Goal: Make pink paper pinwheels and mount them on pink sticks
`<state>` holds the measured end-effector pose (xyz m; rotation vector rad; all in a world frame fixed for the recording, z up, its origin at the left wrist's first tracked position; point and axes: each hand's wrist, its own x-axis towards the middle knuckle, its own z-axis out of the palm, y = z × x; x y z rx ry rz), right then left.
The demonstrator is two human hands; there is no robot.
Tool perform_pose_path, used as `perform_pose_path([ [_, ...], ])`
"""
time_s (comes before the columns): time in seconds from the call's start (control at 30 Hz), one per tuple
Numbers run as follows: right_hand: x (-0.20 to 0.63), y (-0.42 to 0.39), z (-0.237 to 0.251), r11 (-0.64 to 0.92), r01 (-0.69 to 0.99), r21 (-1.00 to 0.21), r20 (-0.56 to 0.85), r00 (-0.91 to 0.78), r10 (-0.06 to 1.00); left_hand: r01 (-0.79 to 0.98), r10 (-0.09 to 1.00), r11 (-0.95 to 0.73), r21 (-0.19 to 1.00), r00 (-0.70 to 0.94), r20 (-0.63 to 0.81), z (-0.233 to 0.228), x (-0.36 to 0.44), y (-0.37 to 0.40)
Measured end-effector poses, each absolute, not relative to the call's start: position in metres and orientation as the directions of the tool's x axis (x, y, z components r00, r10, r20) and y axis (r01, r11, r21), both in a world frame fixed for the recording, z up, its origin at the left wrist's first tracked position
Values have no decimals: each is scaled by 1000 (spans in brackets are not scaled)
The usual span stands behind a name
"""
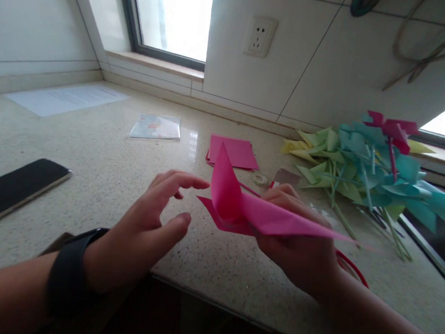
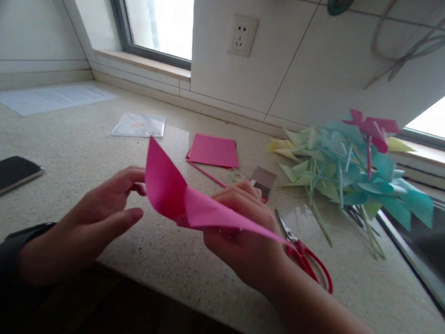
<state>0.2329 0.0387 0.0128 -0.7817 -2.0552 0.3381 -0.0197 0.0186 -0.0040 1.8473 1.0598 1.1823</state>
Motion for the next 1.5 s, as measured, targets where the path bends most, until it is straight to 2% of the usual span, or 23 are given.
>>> perform_pose_path([
  [0.07, 230, 39, 8, 598, 353, -720, 506, -323, 800, 364, 840, -540, 758, 295, 456, 2, -21, 19],
  [0.1, 228, 39, 6, 505, 308, -806, 426, -290, 857, 362, 830, -553, 751, 322, 456, 5, -20, 18],
  [0.17, 226, 38, 4, 345, 191, -919, 285, -285, 915, 322, 856, -484, 813, 368, 364, 13, -15, 17],
  [0.27, 225, 38, 3, 197, 84, -977, 154, -366, 918, 211, 898, -228, 951, 423, 122, 22, -6, 15],
  [0.33, 225, 39, 2, 140, 66, -988, 101, -414, 905, 100, 892, -67, 993, 451, 14, 24, -2, 16],
  [0.4, 226, 40, 2, 105, 61, -993, 67, -448, 892, -11, 883, 39, 999, 469, -29, 24, -1, 18],
  [0.47, 226, 40, 3, 84, 53, -995, 49, -475, 879, -96, 891, 70, 993, 453, -19, 22, -3, 20],
  [0.53, 225, 40, 4, 84, 40, -996, 52, -513, 857, -126, 916, 24, 992, 401, 29, 24, -9, 23],
  [0.63, 226, 40, 6, 87, 49, -995, 42, -586, 809, 30, 934, -145, 989, 336, 126, 36, -21, 26],
  [0.73, 227, 40, 7, 79, 96, -992, -4, -659, 752, 346, 885, -372, 862, 412, 216, 61, -28, 28],
  [0.77, 228, 39, 7, 85, 114, -990, -15, -679, 734, 421, 858, -404, 812, 482, 177, 70, -29, 30],
  [0.83, 228, 39, 9, 107, 144, -984, -27, -710, 704, 488, 773, -378, 787, 634, -22, 84, -28, 36],
  [0.9, 228, 39, 10, 136, 171, -976, -32, -728, 685, 467, 645, -350, 812, 749, -153, 92, -24, 44],
  [0.97, 228, 40, 11, 147, 185, -972, -40, -744, 667, 435, 587, -344, 832, 791, -171, 93, -20, 53],
  [1.17, 230, 42, 13, 113, 210, -971, -87, -754, 651, 385, 573, -280, 879, 802, -169, 79, -11, 64],
  [1.33, 231, 42, 13, 131, 266, -955, -114, -739, 664, 358, 596, -239, 902, 788, -155, 69, -6, 65],
  [1.5, 232, 44, 11, 80, 273, -959, -150, -725, 673, 360, 611, -209, 909, 774, -166, 64, -5, 66],
])
